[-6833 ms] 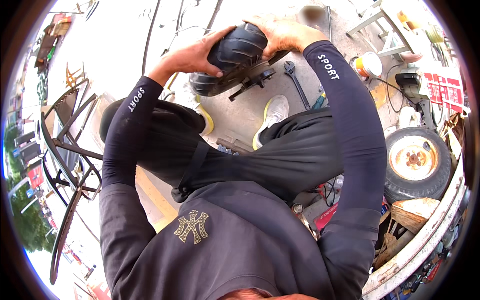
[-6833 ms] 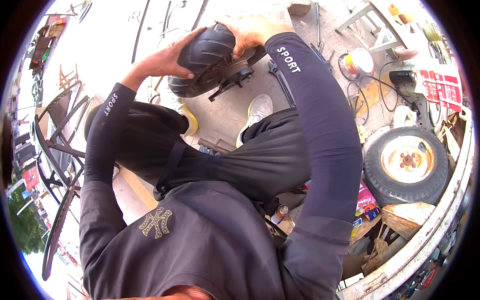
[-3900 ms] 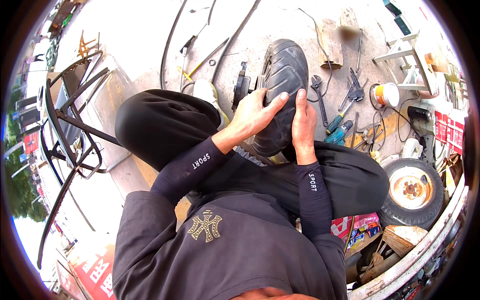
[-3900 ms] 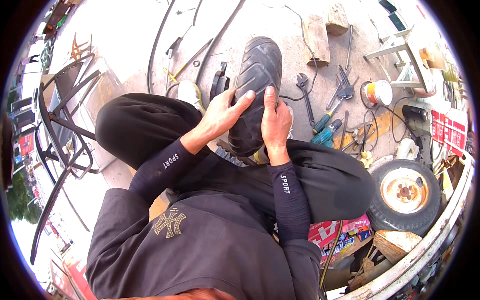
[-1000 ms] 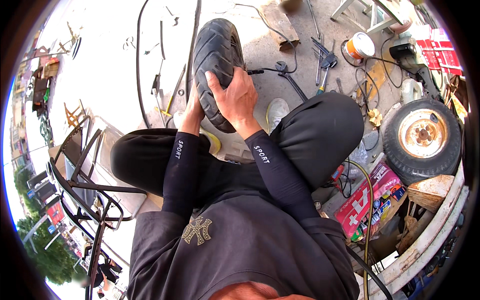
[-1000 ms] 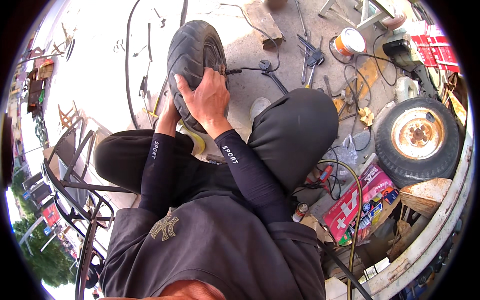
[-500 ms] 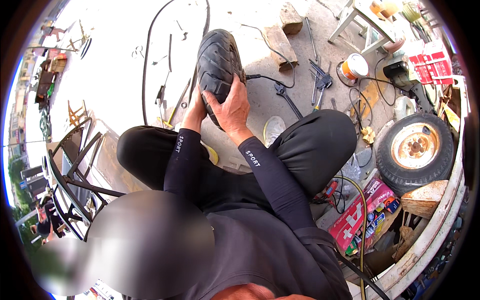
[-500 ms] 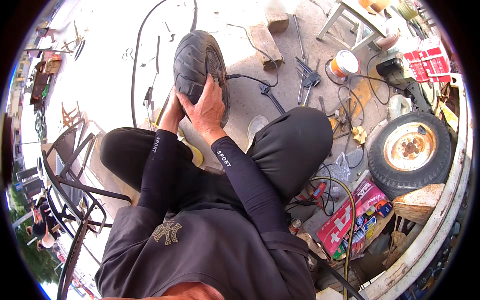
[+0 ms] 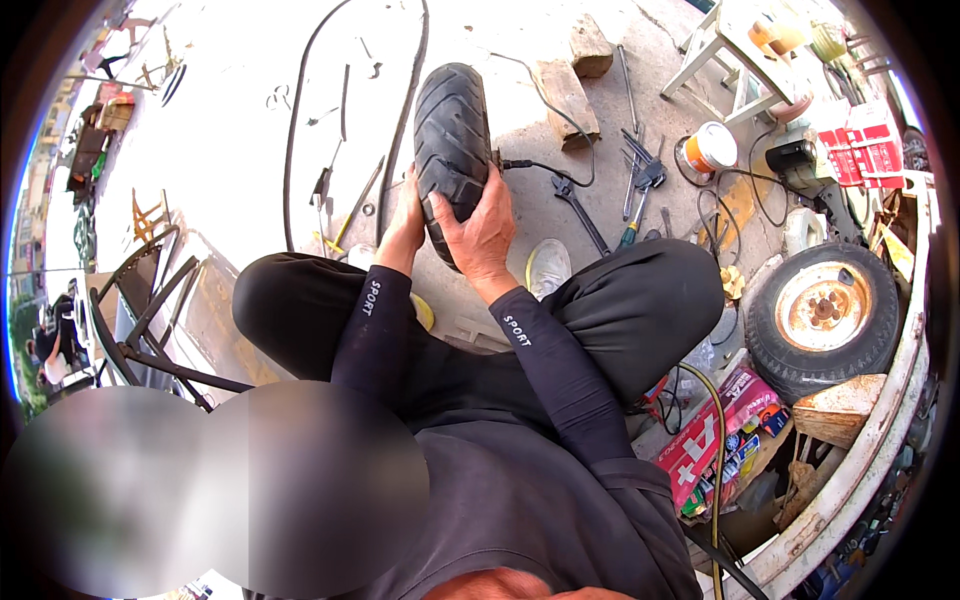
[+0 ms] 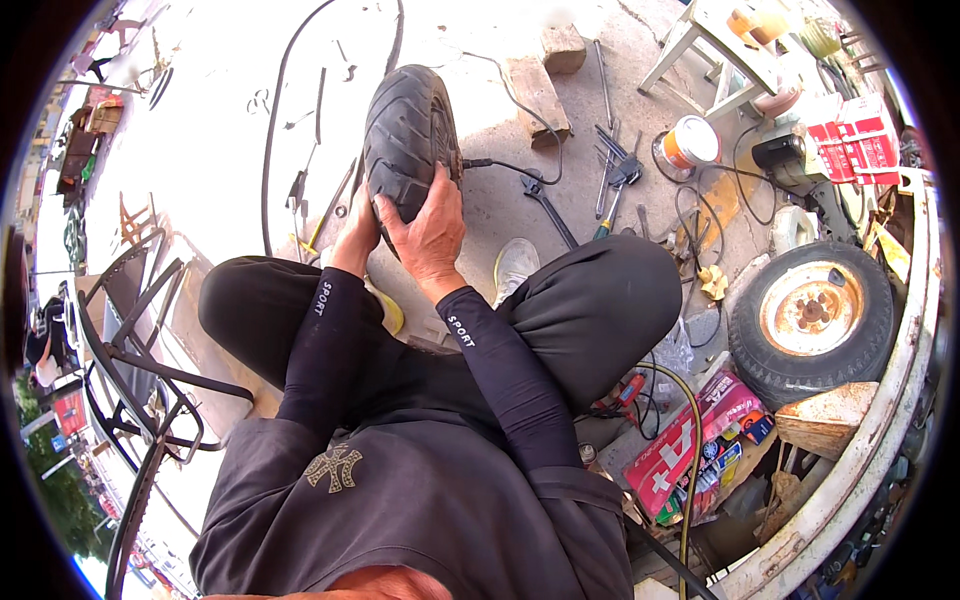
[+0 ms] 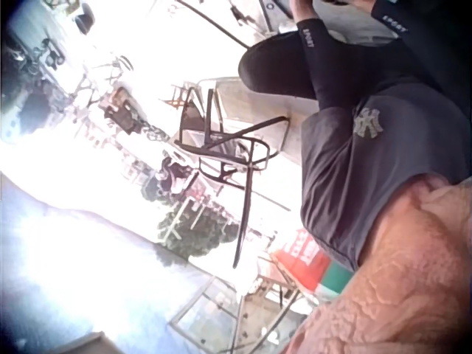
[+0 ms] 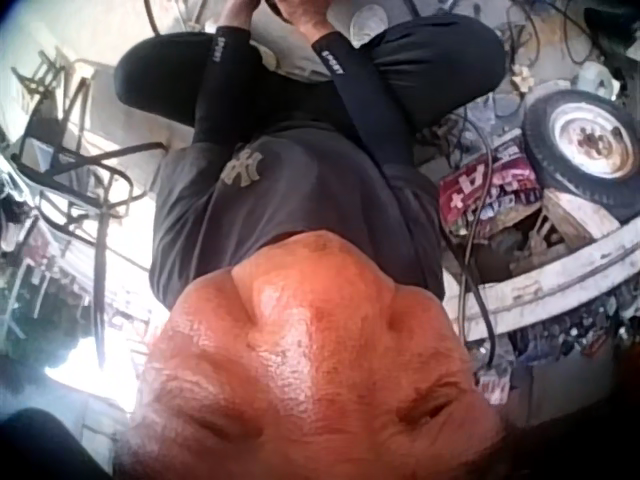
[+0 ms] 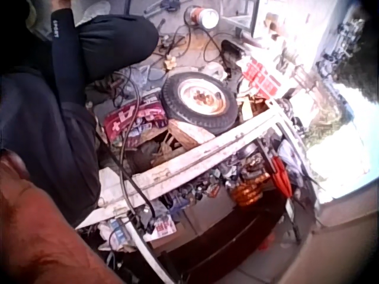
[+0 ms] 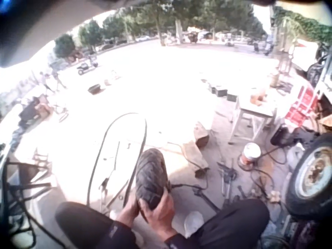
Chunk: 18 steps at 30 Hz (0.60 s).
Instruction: The person assembles a motorcycle wheel by first handling a black circular hub component and then fitting a tire onto a metal rim. They manipulate the tire by hand to seat it onto the rim and then connect a blue electrical cable to the wheel's central hub.
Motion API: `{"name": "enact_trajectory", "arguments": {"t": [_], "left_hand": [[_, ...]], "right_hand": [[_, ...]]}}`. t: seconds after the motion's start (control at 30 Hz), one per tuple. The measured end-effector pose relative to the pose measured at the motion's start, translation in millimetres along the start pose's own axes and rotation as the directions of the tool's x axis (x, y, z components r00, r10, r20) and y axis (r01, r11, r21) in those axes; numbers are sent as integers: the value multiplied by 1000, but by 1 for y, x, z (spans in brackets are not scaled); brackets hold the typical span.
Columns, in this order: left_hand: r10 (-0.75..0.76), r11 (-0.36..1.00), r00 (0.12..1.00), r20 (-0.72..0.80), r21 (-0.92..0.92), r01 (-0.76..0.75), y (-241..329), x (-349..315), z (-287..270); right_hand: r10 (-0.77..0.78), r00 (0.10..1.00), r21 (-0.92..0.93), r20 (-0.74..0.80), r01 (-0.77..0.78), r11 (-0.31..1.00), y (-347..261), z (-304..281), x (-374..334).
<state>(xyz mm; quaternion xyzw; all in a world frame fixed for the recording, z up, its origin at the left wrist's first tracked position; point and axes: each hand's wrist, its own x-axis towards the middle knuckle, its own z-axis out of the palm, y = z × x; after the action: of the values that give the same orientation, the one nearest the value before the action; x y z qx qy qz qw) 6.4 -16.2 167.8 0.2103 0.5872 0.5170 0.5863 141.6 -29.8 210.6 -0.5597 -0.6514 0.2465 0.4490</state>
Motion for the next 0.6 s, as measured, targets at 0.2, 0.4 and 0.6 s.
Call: {"name": "enact_trajectory", "arguments": {"t": [0.2, 0.4, 0.6], "left_hand": [[121, 977, 992, -29, 182, -114, -14, 6, -3], [415, 616, 905, 96, 702, -357, -43, 18, -16], [452, 625, 887, -90, 742, -243, -34, 10, 12]], "right_hand": [[19, 1000, 29, -8, -18, 999, 6, -3, 1], [26, 1000, 51, -7, -26, 998, 12, -8, -1], [122, 989, 131, 85, -132, 983, 14, -27, -2]]}}
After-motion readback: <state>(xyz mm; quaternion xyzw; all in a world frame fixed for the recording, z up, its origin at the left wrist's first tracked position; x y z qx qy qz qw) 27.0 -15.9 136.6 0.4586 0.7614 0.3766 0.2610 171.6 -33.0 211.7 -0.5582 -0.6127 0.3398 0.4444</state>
